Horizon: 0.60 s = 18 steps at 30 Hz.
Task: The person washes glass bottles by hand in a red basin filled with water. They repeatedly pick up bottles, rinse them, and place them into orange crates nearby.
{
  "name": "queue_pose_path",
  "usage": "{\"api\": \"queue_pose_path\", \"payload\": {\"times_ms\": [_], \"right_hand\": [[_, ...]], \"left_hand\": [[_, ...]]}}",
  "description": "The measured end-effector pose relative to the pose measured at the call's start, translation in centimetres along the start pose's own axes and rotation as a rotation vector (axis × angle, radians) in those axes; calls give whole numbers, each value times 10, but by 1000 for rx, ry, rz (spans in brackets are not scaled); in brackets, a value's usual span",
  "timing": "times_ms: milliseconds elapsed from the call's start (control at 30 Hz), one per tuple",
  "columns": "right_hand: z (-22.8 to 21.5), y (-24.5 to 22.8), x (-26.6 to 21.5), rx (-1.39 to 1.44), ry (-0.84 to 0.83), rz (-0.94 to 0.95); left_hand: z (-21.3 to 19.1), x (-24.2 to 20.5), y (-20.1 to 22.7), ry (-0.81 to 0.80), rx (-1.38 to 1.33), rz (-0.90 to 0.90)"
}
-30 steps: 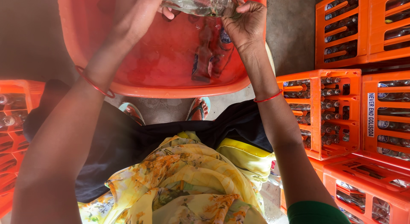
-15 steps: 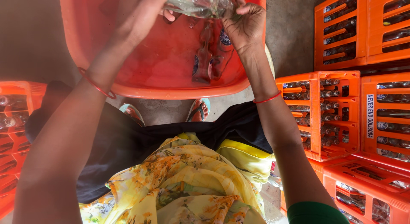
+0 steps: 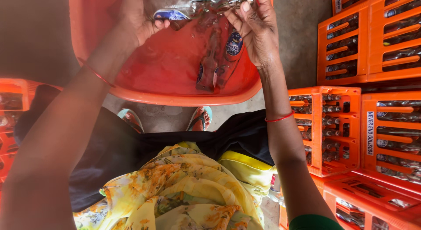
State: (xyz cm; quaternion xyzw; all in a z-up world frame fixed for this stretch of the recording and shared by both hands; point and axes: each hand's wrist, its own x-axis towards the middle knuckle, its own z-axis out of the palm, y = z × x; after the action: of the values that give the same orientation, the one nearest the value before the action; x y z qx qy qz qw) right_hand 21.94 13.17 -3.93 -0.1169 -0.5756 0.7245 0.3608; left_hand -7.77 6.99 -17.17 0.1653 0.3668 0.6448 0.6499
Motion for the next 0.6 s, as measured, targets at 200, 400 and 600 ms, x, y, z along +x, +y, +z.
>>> {"api": "queue_pose_path", "payload": {"times_ms": [200,400,600], "right_hand": [[-31,18,5,-45,322,-13],[-42,49,5,91,403,183],[-22,58,7,189,404,342]], "left_hand": [[11,-15,19,-164,180,64],[12,-21,23,6,308,124],[10,-4,15,246,220,308]]}}
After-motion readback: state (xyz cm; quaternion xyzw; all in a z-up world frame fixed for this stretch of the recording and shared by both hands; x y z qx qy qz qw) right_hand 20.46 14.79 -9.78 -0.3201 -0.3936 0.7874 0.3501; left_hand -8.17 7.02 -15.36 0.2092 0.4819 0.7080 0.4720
